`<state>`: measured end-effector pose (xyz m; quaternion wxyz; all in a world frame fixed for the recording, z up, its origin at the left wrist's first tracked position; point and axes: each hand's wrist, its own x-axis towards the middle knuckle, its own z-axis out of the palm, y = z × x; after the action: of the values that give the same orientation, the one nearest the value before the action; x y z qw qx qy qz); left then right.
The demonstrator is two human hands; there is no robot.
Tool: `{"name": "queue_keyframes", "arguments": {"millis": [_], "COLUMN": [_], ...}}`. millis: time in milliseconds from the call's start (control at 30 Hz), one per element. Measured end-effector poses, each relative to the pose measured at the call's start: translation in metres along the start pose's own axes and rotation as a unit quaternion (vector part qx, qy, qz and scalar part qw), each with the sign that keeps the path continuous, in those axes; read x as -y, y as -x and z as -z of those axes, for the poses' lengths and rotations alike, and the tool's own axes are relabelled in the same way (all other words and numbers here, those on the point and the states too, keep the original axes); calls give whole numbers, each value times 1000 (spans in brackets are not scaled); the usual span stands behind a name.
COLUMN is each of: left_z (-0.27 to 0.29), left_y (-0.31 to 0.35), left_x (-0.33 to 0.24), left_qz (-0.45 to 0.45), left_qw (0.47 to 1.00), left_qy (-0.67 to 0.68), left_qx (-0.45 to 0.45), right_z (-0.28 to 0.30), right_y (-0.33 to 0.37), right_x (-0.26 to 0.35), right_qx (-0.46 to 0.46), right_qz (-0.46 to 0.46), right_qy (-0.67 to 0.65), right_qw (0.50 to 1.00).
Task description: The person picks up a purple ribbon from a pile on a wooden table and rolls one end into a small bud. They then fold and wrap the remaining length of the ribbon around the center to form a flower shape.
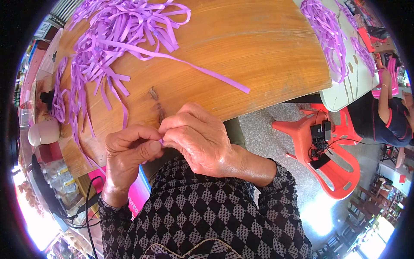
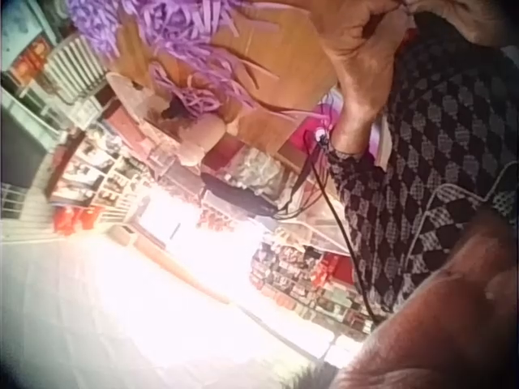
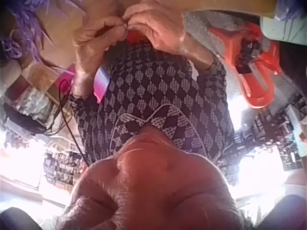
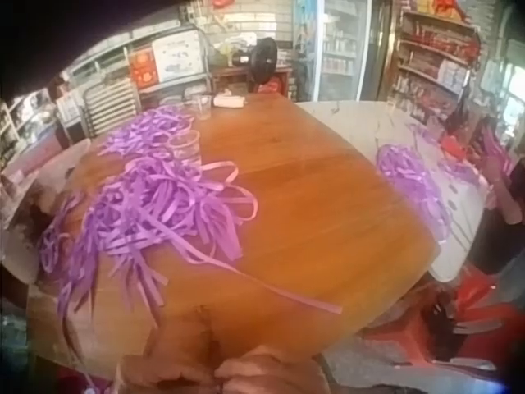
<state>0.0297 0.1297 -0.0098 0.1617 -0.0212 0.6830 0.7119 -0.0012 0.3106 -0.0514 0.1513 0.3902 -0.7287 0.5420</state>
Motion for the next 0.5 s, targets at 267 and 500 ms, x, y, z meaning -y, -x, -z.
{"name": "queue_keyframes", "arguments": {"millis": [267,500], "left_z": [-3,-4], "left_y": [2,2], "left_x": [-2,2], "left_qz": [100,89], "left_qw": [994,995], "left_qy": [38,33], "left_qx": [-19,-13], "right_z": [2,2], "right_y": [1,1], "right_x": [0,-1], "right_qx": [0,6], "right_qz": [10,-3], "right_qy": [8,15], "right_qw": [1000,1000]}}
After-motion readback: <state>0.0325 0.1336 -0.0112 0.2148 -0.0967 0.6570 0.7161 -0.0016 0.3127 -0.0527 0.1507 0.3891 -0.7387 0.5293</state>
